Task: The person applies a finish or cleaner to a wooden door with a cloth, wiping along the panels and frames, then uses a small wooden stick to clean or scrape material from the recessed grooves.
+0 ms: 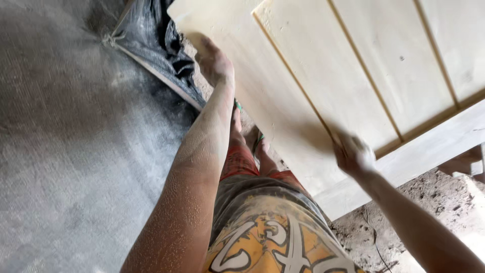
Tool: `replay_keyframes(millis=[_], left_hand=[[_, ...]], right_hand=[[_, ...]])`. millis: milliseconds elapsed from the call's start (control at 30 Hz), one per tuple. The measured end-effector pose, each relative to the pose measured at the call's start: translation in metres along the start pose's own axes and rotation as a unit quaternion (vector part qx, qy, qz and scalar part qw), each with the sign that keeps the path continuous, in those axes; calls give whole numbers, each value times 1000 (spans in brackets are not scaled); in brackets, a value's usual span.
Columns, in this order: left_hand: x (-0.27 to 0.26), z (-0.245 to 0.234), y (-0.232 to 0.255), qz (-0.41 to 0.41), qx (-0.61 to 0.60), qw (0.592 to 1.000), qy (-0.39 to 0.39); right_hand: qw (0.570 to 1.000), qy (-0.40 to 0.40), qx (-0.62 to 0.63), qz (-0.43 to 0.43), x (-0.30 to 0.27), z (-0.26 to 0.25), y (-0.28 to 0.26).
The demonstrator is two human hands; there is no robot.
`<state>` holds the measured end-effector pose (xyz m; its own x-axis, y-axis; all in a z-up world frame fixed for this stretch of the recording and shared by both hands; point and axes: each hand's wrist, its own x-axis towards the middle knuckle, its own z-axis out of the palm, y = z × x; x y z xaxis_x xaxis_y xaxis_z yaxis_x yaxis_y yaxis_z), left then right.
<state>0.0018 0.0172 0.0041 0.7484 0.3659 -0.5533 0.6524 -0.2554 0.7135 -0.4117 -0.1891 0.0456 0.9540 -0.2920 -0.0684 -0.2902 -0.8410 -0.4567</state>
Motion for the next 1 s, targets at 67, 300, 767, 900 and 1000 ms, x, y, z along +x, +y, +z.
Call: replay_keyframes(millis=[67,300,767,900,1000], left_hand=[[5,7,-10,53,29,998,7],[23,21,-18,50,59,997,15],[-4,-1,1,17,64,998,11],[-13,-4,17,19,80,997,-13],[-8,0,20,34,69,997,-2]], right_hand=[[993,-59,-13,102,-31,0,17],[998,5,16,54,165,19,-63],[999,14,30,14,73,-6,-42],[989,-79,-36,117,-18,-14,-2],[998,1,4,57,54,1,-33]])
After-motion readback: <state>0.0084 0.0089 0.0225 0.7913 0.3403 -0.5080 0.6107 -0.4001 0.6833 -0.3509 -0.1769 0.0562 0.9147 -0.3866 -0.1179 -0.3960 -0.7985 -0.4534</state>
